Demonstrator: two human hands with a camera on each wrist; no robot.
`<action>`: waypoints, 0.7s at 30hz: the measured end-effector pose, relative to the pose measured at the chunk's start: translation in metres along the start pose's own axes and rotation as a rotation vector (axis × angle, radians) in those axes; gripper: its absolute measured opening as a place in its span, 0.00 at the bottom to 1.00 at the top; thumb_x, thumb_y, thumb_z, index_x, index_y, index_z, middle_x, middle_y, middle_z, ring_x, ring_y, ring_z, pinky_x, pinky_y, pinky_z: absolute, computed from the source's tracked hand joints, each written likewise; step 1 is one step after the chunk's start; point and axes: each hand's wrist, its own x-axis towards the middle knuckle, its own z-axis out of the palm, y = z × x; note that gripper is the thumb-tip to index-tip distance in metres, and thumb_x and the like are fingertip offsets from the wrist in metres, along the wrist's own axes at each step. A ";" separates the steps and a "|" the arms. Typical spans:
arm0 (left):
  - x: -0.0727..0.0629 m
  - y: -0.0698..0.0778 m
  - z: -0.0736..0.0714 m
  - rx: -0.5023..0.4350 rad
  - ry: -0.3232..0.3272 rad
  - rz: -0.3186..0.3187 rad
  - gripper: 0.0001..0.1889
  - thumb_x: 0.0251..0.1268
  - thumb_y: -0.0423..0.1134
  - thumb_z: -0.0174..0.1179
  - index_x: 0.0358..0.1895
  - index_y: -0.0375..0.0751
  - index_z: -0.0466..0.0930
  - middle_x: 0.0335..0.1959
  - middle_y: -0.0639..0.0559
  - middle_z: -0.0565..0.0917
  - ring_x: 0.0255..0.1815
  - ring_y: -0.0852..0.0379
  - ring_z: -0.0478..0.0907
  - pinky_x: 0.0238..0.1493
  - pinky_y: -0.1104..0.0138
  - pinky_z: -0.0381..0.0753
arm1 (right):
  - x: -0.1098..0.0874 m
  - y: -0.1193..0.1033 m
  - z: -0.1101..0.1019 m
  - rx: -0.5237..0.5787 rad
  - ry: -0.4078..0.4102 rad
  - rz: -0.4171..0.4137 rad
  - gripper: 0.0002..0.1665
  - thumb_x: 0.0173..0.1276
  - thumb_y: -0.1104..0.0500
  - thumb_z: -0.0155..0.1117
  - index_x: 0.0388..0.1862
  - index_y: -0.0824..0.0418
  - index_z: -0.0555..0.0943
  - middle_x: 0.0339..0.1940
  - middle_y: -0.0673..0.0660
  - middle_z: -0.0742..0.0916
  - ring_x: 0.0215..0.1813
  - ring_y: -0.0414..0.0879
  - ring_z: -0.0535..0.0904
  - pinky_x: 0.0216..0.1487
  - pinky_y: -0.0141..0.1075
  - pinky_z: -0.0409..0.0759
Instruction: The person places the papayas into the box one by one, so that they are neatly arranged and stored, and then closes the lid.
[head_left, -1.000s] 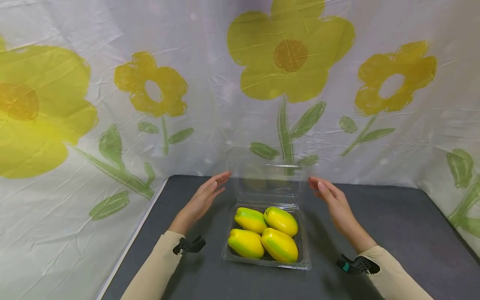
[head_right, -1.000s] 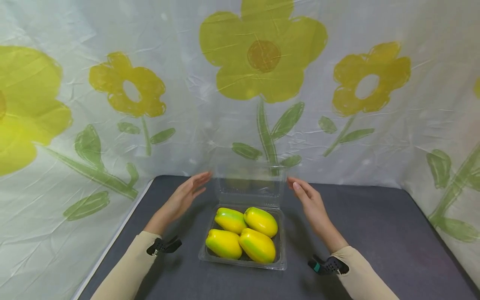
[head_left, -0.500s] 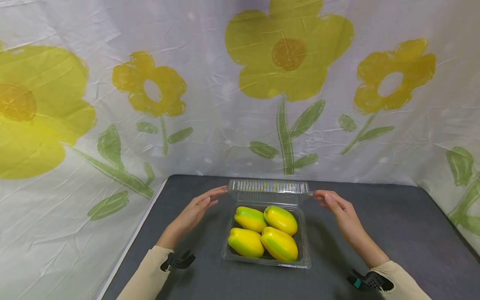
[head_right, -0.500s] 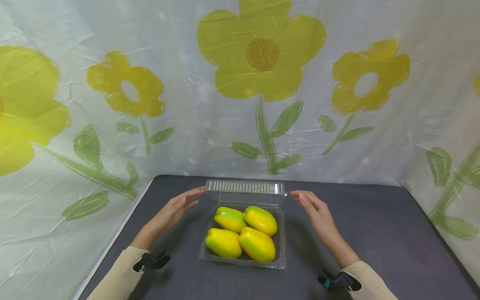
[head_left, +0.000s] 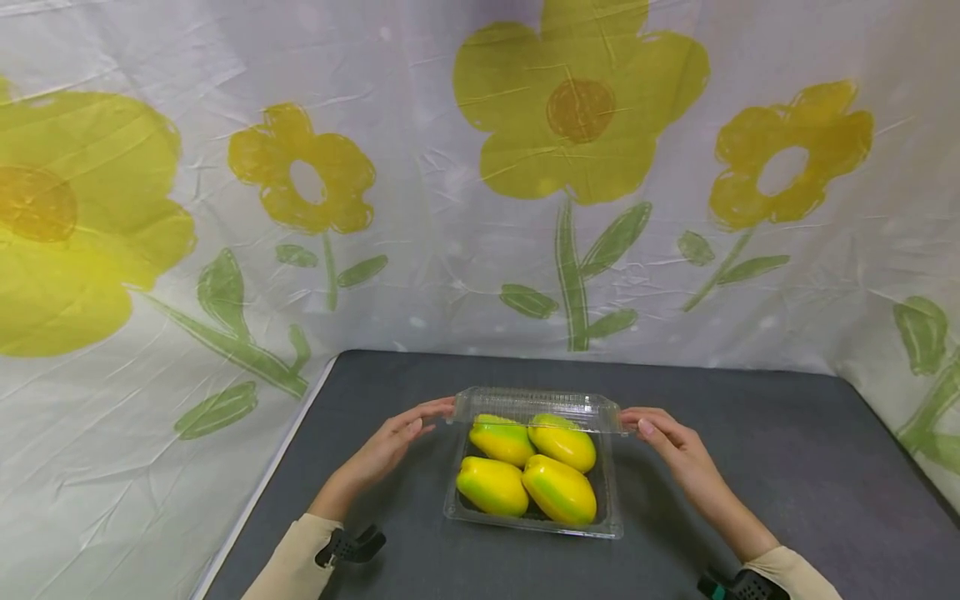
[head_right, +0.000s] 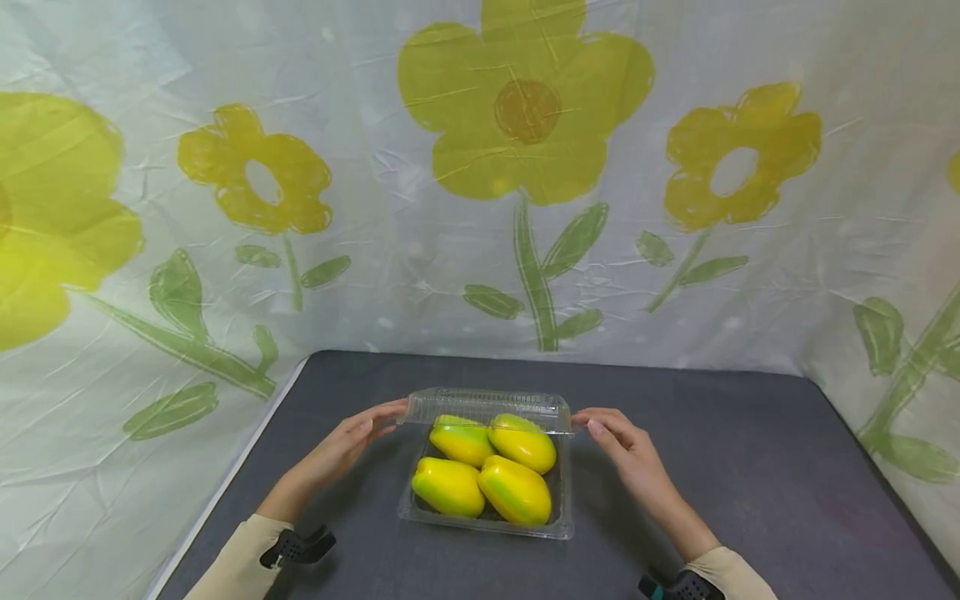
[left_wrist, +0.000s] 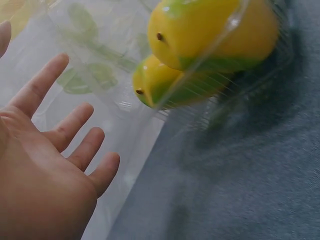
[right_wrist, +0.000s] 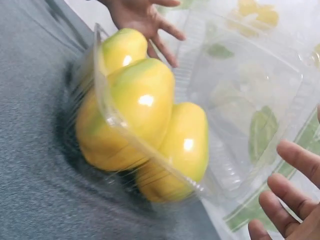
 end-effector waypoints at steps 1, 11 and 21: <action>-0.002 -0.001 0.001 0.002 0.000 -0.005 0.23 0.82 0.37 0.33 0.72 0.36 0.65 0.79 0.40 0.58 0.75 0.75 0.57 0.70 0.26 0.45 | -0.001 0.001 0.001 -0.002 -0.004 0.009 0.19 0.82 0.58 0.45 0.59 0.60 0.81 0.59 0.56 0.82 0.55 0.29 0.78 0.57 0.21 0.76; -0.014 -0.011 0.011 0.104 0.019 -0.025 0.22 0.81 0.36 0.41 0.74 0.40 0.64 0.78 0.33 0.58 0.74 0.73 0.62 0.73 0.42 0.64 | -0.011 0.007 0.010 -0.038 -0.034 0.081 0.18 0.80 0.56 0.50 0.61 0.57 0.80 0.62 0.56 0.81 0.56 0.22 0.74 0.54 0.25 0.77; -0.023 -0.022 0.019 0.136 0.021 -0.043 0.25 0.77 0.33 0.48 0.74 0.45 0.64 0.79 0.38 0.58 0.75 0.70 0.62 0.68 0.32 0.62 | -0.019 0.018 0.018 0.031 -0.042 0.032 0.18 0.73 0.63 0.59 0.59 0.65 0.79 0.55 0.43 0.81 0.51 0.31 0.79 0.48 0.30 0.82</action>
